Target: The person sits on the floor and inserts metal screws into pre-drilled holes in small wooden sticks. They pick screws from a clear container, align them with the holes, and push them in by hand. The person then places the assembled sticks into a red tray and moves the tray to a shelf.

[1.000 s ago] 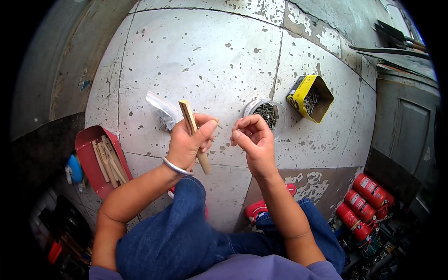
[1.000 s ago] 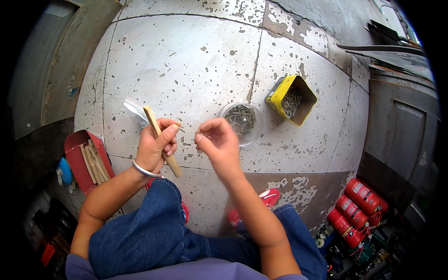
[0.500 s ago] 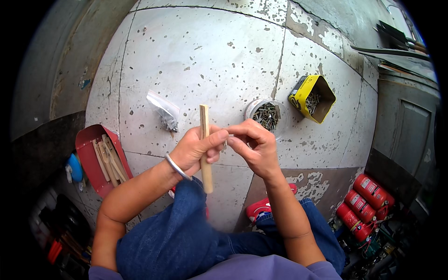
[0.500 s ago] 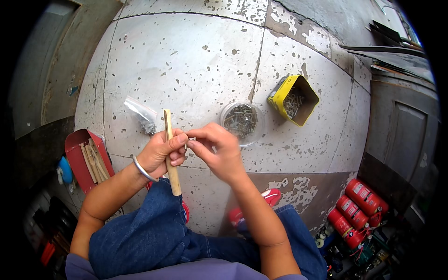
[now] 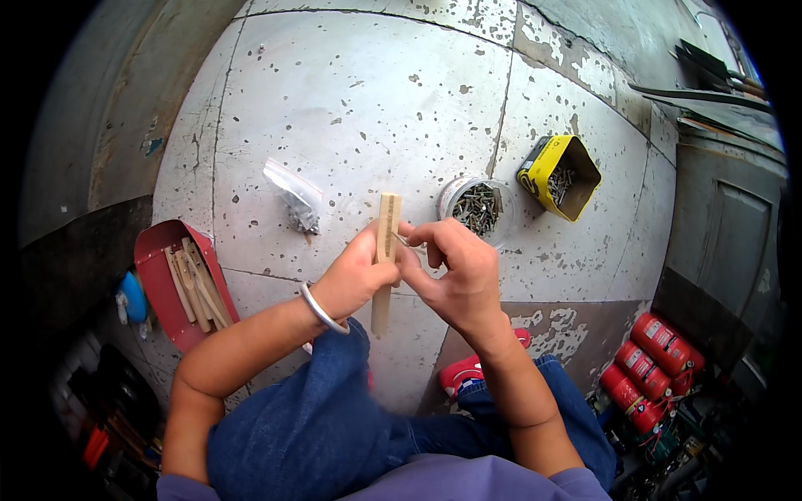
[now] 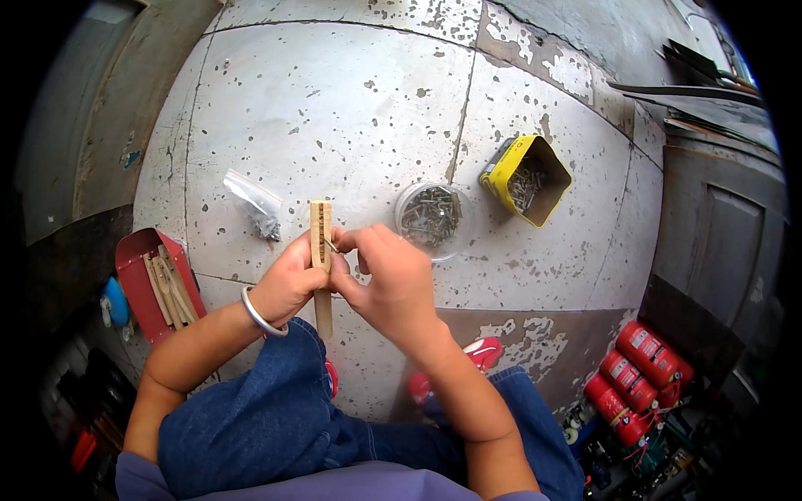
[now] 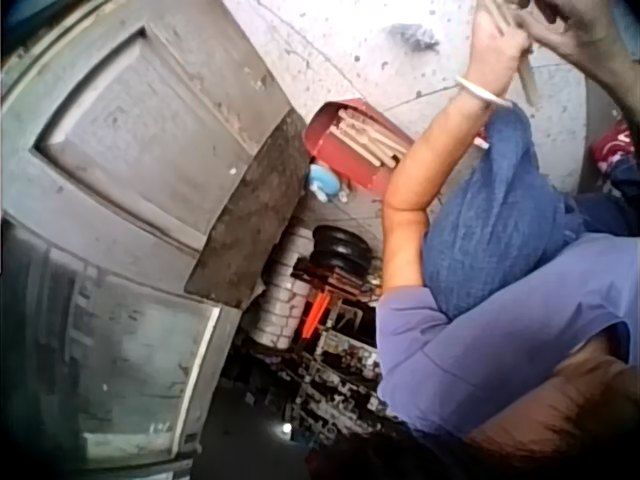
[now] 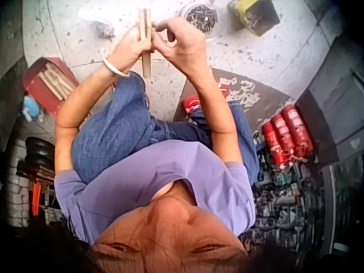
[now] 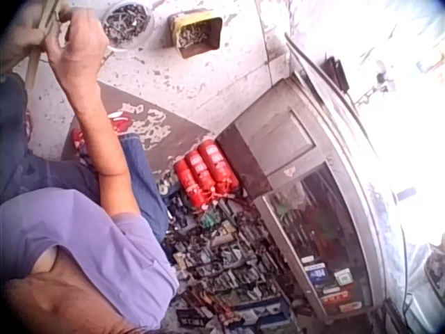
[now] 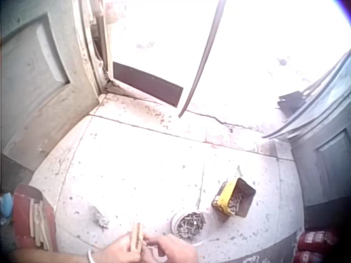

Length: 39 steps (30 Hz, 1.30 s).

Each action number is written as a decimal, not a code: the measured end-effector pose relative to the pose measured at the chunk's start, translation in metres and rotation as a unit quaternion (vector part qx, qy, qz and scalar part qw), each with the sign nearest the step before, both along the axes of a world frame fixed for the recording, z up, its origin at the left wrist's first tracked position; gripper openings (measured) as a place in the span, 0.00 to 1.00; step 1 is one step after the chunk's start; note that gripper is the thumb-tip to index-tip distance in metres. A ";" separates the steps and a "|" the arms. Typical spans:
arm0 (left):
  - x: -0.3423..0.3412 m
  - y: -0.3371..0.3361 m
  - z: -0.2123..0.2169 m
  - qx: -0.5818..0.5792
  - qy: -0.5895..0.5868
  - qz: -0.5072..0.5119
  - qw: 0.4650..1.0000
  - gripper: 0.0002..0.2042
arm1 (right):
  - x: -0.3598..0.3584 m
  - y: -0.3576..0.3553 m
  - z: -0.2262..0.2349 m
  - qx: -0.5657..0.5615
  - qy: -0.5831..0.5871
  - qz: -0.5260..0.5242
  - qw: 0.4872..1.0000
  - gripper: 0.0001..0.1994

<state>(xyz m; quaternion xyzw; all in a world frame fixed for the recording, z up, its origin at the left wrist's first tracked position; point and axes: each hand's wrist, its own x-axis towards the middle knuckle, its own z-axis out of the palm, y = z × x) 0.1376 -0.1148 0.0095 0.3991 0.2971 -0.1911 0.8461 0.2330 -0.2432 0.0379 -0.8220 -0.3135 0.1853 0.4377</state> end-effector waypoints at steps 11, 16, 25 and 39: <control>0.003 0.001 0.009 0.097 -0.089 -0.045 0.990 0.31 | 0.006 -0.002 0.009 -0.065 0.104 0.040 0.992 0.07; 0.004 0.002 0.009 0.101 -0.122 -0.064 0.985 0.35 | 0.008 -0.001 0.005 -0.074 0.266 0.004 0.961 0.08; 0.005 0.018 0.004 -0.268 -0.099 0.106 0.953 0.22 | 0.009 -0.011 -0.015 0.096 0.413 -0.120 0.898 0.07; 0.009 0.016 0.013 -0.318 -0.063 0.174 0.930 0.22 | -0.015 0.000 -0.007 0.050 0.106 -0.036 0.992 0.08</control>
